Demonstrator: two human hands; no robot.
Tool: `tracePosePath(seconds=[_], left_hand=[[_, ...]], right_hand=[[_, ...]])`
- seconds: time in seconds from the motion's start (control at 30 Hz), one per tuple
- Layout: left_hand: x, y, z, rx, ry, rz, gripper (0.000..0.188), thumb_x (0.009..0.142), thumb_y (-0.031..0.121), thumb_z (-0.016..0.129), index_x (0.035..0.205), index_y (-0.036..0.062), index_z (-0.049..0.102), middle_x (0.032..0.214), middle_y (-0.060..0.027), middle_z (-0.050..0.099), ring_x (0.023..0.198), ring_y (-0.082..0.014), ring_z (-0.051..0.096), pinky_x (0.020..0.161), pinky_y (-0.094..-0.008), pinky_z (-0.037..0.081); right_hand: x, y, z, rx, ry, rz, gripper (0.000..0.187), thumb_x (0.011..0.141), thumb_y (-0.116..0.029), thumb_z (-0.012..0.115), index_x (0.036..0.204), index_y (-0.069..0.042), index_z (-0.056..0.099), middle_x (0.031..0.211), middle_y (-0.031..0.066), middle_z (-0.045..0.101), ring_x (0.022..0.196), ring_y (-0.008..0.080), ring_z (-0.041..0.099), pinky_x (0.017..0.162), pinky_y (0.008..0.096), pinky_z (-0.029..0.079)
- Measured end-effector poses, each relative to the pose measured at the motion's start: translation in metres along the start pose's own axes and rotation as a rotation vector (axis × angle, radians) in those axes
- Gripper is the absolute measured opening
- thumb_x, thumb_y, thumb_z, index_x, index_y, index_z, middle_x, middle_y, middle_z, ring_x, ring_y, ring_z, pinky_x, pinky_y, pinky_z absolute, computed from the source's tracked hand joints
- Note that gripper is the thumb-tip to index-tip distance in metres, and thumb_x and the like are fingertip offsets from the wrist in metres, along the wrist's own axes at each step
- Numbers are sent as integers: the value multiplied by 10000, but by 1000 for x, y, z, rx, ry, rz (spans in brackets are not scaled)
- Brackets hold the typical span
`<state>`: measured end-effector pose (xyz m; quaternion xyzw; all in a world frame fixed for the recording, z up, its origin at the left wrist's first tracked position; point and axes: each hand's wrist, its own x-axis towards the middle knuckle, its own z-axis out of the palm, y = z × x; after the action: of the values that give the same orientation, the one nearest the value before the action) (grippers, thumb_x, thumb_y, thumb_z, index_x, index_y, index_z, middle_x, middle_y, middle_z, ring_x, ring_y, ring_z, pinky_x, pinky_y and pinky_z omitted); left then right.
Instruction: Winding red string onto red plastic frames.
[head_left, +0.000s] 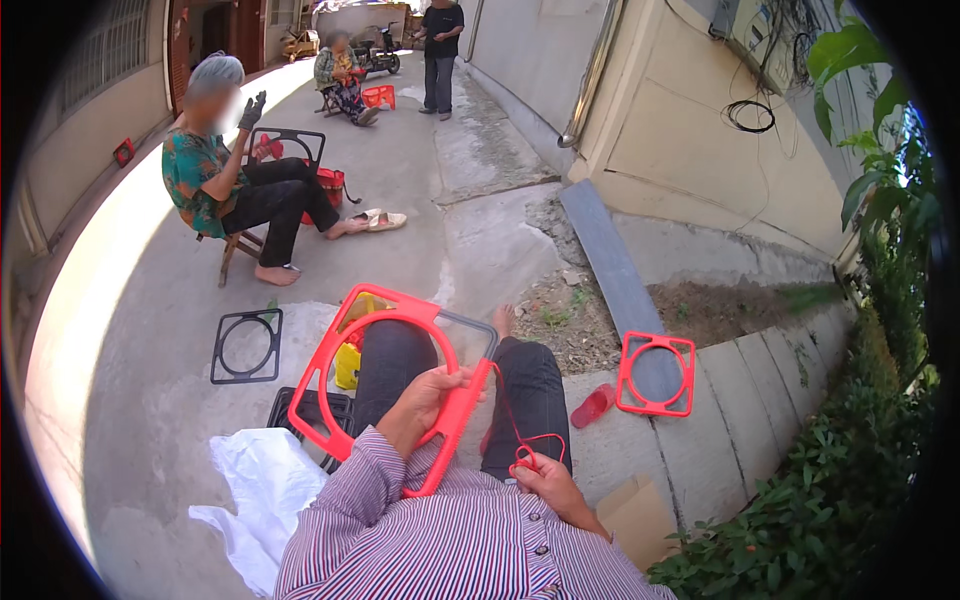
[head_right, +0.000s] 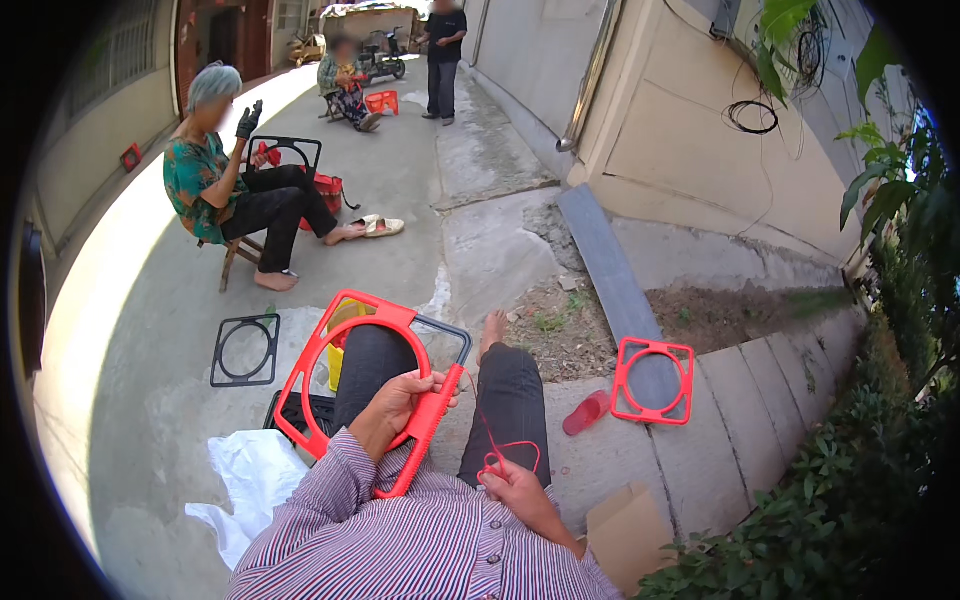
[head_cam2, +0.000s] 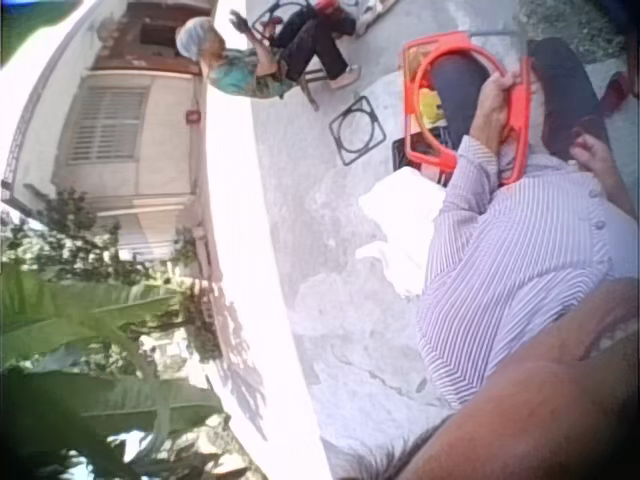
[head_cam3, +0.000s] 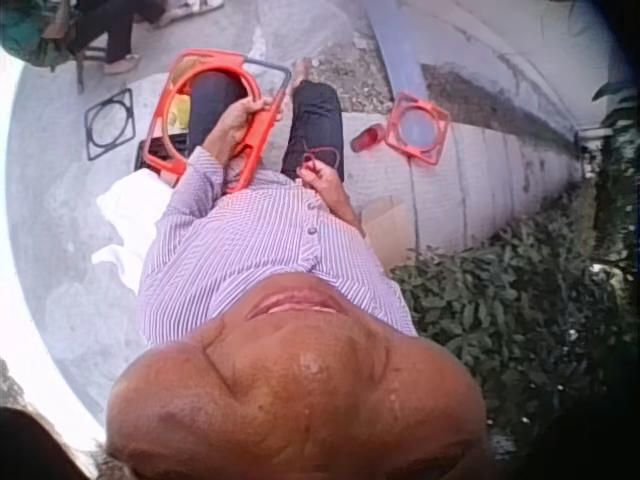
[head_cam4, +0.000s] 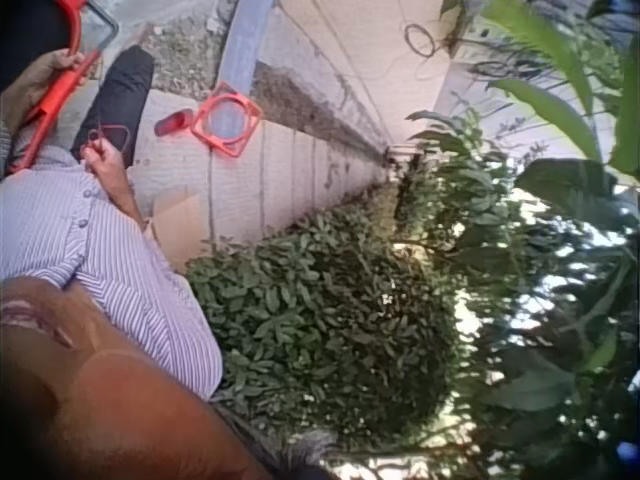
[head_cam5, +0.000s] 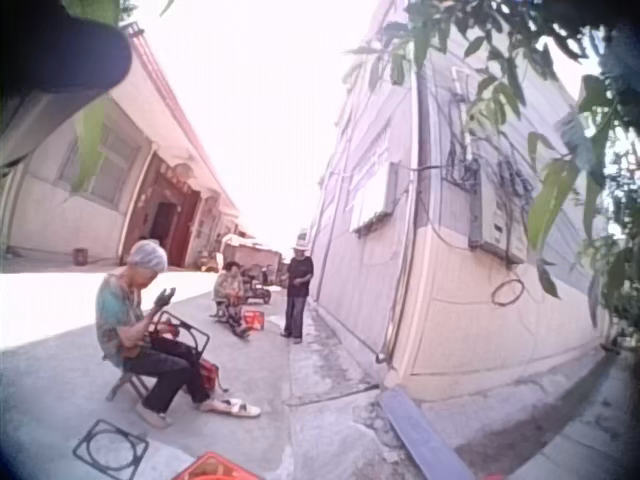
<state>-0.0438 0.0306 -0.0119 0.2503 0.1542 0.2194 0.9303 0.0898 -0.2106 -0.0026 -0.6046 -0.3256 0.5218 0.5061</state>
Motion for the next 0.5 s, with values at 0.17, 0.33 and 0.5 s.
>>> tracePosePath(seconds=[0.17, 0.33, 0.5], left_hand=[[-7, -2, 25, 145, 29, -2, 216, 888, 66, 559, 1054, -68, 530, 947, -197, 631, 801, -299, 676, 713, -369, 582], [-21, -4, 53, 578, 173, 200, 141, 915, 156, 548, 976, 31, 575, 756, -17, 593, 591, -87, 560, 508, -243, 469], [-16, 8, 81, 886, 94, 386, 129, 914, 114, 521, 974, 9, 564, 768, -8, 583, 608, -71, 544, 550, -220, 453]], right_hand=[[9, 5, -5, 117, -12, 17, 151, 931, -216, 587, 858, -88, 556, 648, -47, 504, 537, 25, 409, 488, 182, 310], [17, 3, -8, 334, -7, 89, 117, 938, -195, 565, 919, -80, 559, 623, -21, 495, 498, 52, 391, 449, 193, 297], [13, -2, -9, 380, 8, 88, 121, 939, -199, 567, 892, -88, 556, 618, -32, 488, 498, 44, 380, 452, 193, 283]])
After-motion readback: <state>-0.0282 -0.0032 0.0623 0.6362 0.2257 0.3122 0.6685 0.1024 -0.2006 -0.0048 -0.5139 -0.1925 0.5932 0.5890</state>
